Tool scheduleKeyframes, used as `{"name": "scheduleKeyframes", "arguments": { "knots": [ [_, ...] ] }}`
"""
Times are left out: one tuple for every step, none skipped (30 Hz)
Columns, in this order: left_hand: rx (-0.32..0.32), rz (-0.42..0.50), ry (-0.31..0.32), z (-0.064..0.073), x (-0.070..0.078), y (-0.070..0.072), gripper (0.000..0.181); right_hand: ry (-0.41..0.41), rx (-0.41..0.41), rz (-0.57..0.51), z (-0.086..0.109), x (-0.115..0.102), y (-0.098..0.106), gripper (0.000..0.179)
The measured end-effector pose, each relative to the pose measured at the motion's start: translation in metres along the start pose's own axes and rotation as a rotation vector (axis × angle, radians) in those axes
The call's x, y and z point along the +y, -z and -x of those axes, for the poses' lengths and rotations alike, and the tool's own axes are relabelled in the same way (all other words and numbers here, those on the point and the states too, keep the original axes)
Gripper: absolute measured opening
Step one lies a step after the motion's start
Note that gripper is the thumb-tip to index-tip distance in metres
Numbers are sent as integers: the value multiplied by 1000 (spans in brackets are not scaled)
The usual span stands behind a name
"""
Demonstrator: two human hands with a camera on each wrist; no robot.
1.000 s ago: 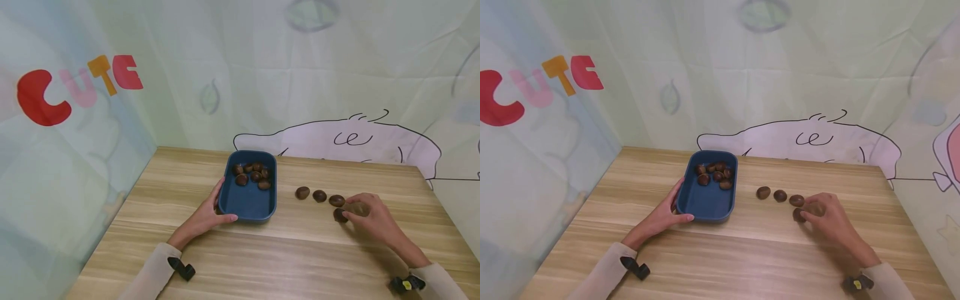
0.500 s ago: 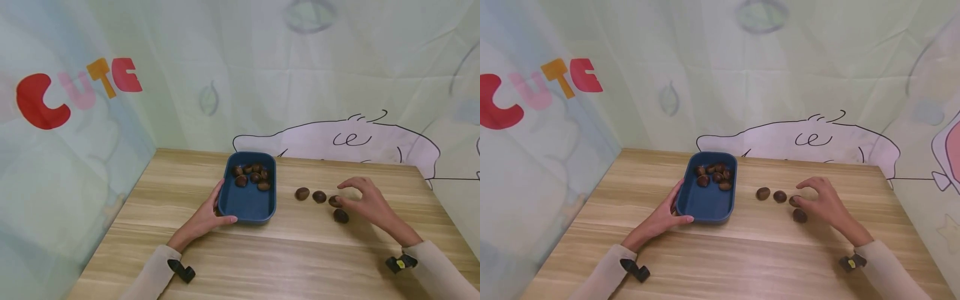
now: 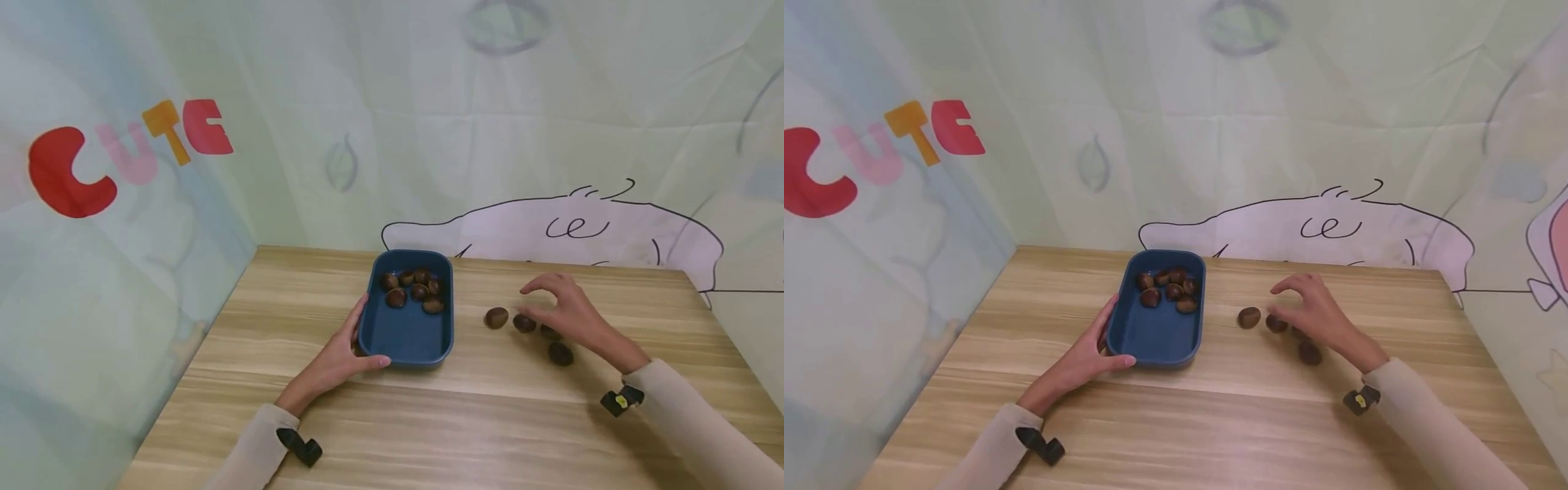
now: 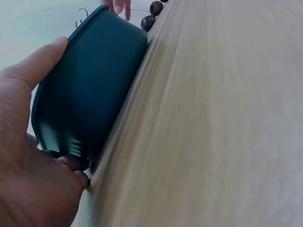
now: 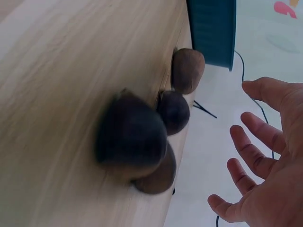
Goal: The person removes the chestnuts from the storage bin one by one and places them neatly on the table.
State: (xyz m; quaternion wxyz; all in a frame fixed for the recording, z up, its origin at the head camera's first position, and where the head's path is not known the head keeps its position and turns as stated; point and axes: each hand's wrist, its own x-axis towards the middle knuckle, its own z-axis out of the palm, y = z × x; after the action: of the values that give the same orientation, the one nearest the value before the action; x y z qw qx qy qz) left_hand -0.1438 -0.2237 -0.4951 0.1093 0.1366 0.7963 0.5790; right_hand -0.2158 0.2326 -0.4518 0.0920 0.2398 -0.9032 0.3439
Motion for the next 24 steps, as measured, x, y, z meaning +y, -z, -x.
{"name": "scheduleKeyframes", "arguments": {
  "knots": [
    [2,-2,6,0,0,0,125,1,-4,-1,-2,-2,-2,28],
    [3,-7,8,0,-1,0,125,8,-6,-1,-5,-2,-4,27],
    [4,-7,11,0,-1,0,124,14,-10,-1,-7,-3,-6,27],
    [5,-9,15,0,-1,0,124,20,-14,-5,-10,-5,-7,27],
    [5,-11,15,0,-1,0,124,25,-16,-6,-12,-6,-9,27],
    [2,-13,11,0,0,0,124,29,-19,-8,-14,-8,-10,28],
    [2,-14,10,0,0,0,124,33,-22,-12,-17,-10,-11,28],
    [2,-13,5,0,0,1,124,39,-26,-16,-19,-11,-12,28],
    [2,-13,3,0,0,1,124,45,-28,-20,-21,-13,-14,27],
    [3,-20,-1,0,1,1,125,51,-29,-22,-23,-15,-14,28],
    [5,-24,-5,1,1,1,126,59,-29,-19,-24,-16,-15,28],
    [9,-31,-6,1,1,0,126,64,-31,-20,-26,-18,-16,28],
    [16,-57,-8,0,1,0,126,68,-33,-21,-28,-19,-17,29],
    [19,-61,-7,0,1,0,125,69,-36,-25,-29,-20,-18,29],
    [21,-66,-7,0,1,0,125,69,-39,-27,-31,-21,-19,29],
    [23,-66,-4,1,1,0,125,68,-44,-30,-32,-22,-20,29],
    [24,-59,2,1,0,0,125,67,-49,-33,-33,-24,-21,29],
    [23,-56,4,1,0,0,124,66,-55,-39,-34,-25,-21,28],
    [21,-48,8,0,0,0,124,66,-61,-43,-35,-27,-22,28],
    [17,-20,16,1,1,0,124,64,-67,-51,-36,-28,-22,27],
    [16,-16,18,0,0,0,124,64,-72,-56,-37,-30,-23,27],
    [14,-11,23,0,0,0,124,65,-75,-59,-38,-32,-23,27],
    [12,-9,24,0,0,0,124,68,-79,-60,-40,-33,-24,27],
    [10,-9,21,0,0,0,123,72,-83,-61,-41,-34,-25,26]
  ]
}}
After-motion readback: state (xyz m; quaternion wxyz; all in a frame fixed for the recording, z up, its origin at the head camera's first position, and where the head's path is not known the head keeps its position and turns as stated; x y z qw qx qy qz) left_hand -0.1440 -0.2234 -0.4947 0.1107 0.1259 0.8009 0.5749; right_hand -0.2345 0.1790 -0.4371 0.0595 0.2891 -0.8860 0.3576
